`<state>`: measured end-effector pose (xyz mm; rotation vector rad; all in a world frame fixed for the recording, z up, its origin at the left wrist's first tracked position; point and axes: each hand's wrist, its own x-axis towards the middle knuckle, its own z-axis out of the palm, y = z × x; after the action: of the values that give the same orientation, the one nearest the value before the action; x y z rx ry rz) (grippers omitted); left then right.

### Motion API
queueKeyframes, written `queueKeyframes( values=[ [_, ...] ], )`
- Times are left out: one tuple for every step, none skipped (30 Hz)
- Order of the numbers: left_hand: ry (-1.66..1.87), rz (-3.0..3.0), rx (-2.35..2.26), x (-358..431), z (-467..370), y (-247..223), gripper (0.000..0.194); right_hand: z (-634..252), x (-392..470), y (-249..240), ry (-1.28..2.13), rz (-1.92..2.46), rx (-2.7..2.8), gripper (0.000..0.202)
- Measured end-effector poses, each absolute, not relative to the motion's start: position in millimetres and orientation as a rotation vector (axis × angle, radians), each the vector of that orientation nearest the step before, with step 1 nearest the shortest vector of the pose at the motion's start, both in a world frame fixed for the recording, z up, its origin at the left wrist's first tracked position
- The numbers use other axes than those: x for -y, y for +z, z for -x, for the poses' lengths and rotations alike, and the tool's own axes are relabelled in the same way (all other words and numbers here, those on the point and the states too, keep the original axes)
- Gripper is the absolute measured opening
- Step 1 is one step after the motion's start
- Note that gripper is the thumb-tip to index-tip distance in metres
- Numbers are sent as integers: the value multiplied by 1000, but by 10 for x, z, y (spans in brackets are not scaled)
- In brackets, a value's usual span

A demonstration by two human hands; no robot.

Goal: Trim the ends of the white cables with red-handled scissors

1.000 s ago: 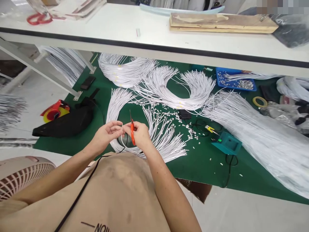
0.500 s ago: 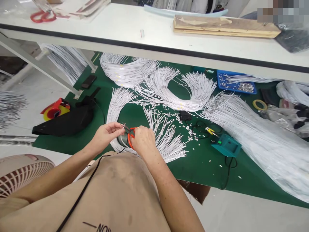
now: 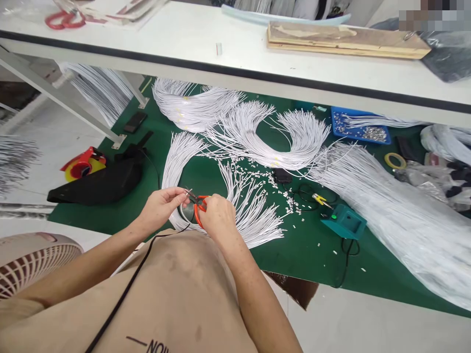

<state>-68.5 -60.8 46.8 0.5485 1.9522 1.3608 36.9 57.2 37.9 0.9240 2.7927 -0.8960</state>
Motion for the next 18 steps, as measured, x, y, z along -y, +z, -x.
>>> queueKeyframes(
  values=[
    [1358,-547,-1935,608,685,467,20,-364,-604,366,-1073,-935,-2774,29],
    [1356,-544,-1909,608,686,466,20,-355,-636,356,-1290,-928,-2750,26],
    [1352,-542,-1876,608,686,466,20,-344,-665,352,-1529,-899,-2712,23],
    [1348,-544,-1839,608,685,469,20,-330,-689,354,-1763,-845,-2659,22],
    [1342,-551,-1803,608,684,473,19,-318,-707,362,-1964,-770,-2595,22],
    [1332,-565,-1770,608,682,479,19,-308,-719,375,-2108,-693,-2530,22],
    [1321,-581,-1743,609,681,486,19,-302,-727,391,-2193,-632,-2479,22],
    [1309,-599,-1719,611,679,495,21,-300,-731,409,-2233,-591,-2447,20],
    [1298,-614,-1697,614,677,502,22,-301,-733,425,-2249,-569,-2426,18],
    [1291,-624,-1677,617,676,508,23,-305,-734,438,-2253,-561,-2412,16],
    [1287,-624,-1659,621,675,511,24,-309,-734,446,-2255,-571,-2402,15],
    [1289,-615,-1643,626,674,510,23,-313,-733,448,-2254,-592,-2397,14],
    [1298,-594,-1630,631,674,505,22,-315,-730,443,-2253,-627,-2400,14],
    [1311,-562,-1618,635,675,497,20,-315,-724,431,-2248,-671,-2409,14],
    [1327,-524,-1608,638,675,487,19,-312,-712,413,-2242,-722,-2418,15],
    [1345,-488,-1602,640,675,475,19,-308,-695,391,-2236,-776,-2422,16],
    [1369,-458,-1602,640,673,464,20,-304,-672,367,-2235,-831,-2418,17],
    [1397,-437,-1612,638,670,454,23,-301,-641,345,-2240,-882,-2409,17]
  ],
)
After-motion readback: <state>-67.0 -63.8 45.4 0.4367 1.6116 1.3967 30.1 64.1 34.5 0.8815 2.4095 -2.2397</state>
